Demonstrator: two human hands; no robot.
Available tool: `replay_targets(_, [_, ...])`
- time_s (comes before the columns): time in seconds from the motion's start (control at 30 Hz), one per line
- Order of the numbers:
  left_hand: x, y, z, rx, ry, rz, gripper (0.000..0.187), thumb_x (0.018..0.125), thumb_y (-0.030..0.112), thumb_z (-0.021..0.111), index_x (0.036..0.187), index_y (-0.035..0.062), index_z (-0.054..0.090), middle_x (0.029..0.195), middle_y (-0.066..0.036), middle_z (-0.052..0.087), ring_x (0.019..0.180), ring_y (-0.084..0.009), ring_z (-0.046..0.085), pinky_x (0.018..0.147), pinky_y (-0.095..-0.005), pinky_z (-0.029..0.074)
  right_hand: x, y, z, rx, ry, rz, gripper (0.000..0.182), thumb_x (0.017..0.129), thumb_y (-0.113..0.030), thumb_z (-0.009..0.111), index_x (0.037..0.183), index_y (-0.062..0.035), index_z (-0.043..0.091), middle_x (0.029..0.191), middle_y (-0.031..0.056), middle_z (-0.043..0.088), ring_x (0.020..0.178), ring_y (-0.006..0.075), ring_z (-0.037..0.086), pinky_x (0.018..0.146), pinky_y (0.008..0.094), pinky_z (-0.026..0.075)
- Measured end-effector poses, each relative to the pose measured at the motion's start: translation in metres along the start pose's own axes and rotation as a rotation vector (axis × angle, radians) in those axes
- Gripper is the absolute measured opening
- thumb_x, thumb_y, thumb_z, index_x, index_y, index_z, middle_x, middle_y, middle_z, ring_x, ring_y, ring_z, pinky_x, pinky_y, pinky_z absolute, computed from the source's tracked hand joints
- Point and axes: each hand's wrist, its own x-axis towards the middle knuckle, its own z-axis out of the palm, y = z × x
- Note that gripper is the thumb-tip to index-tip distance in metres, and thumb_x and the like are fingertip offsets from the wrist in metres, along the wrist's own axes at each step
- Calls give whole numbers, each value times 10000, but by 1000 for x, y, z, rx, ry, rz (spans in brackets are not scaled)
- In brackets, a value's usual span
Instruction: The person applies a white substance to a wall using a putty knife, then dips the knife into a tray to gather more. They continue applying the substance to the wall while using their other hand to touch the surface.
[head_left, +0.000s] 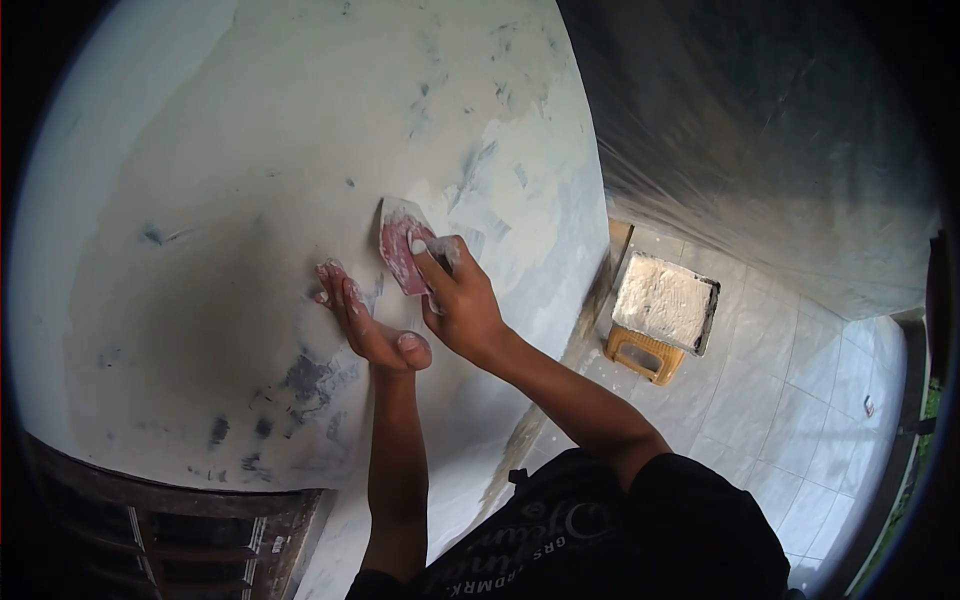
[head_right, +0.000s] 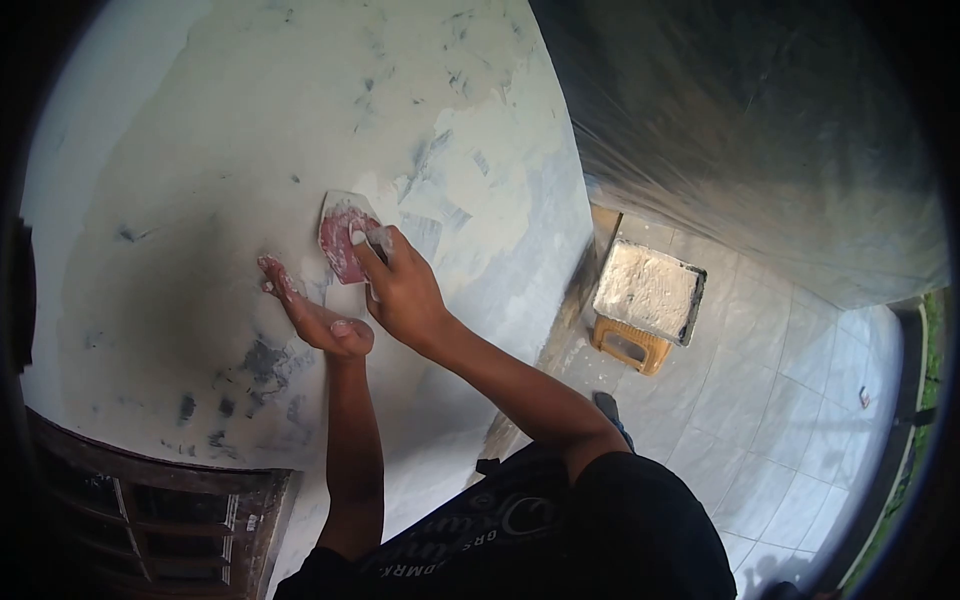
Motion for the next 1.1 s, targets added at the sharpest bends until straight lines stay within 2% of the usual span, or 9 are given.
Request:
replay_targets(0.17, [0,6,-1,33,-18,-81,705,904,408,290,1404,-89,286,1395,-325,378,1332,-489,329,1130,-562,154,-32,18,-32,52,77,215,573,694,116,607,1252,8,538,1034,183,481,838,301,562,698,355,490])
replay_targets(0.3, [1,6,-2,39,-84,-78,701,896,396,299,1412,-77,286,1393,-326,388,1324,-496,339,1134,-551,140,10,38,-34,0,237,140,546,699,134,594,1236,46,553,928,134,479,746,214,493,644,291,443])
replay_targets(0.47, [3,8,-3,23,-127,-69,683,935,397,298,1413,-91,275,1425,-315,353,1355,-479,293,1133,-558,96,46,57,-19,-66,355,60,482,698,132,600,1174,60,575,958,147,498,778,248,525,657,308,452])
replay_targets(0.6, [5,11,-5,44,-166,-111,677,935,396,304,1410,-87,282,1415,-321,366,1347,-490,301,1128,-564,101,48,57,4,-134,201,108,510,670,120,633,1171,35,580,1007,175,496,823,294,561,687,347,481])
replay_targets(0.73, [3,8,-3,47,-167,-80,678,939,402,300,1407,-88,284,1411,-321,371,1343,-495,305,1124,-570,110,-67,23,9,76,-57,133,594,649,97,641,1223,-20,548,1055,200,483,871,356,574,692,385,504])
replay_targets(0.83, [3,9,-4,50,-177,-87,684,941,412,298,1404,-92,287,1404,-325,378,1337,-498,314,1121,-574,115,-81,23,-7,103,-17,120,622,646,108,640,1243,-33,541,1049,195,483,858,347,571,691,375,503])
replay_targets(0.93, [4,9,-4,50,-179,-90,683,944,417,297,1405,-88,289,1400,-330,380,1335,-499,317,1121,-574,114,-19,35,-21,-49,149,143,607,668,115,632,1252,-20,533,1026,188,468,791,329,568,668,367,497])
replay_targets(0.97, [4,9,-4,48,-184,-96,681,945,417,298,1405,-85,290,1399,-331,381,1336,-499,316,1121,-574,114,1,43,-17,-64,238,131,571,697,130,616,1252,15,539,968,154,471,755,251,490,649,326,445])
replay_targets(1.1, [6,9,-5,52,-196,-99,680,946,420,301,1404,-83,294,1400,-330,381,1343,-497,306,1121,-574,111,37,57,-1,-207,185,239,509,696,100,617,1196,35,546,1030,205,477,805,359,570,698,399,497])
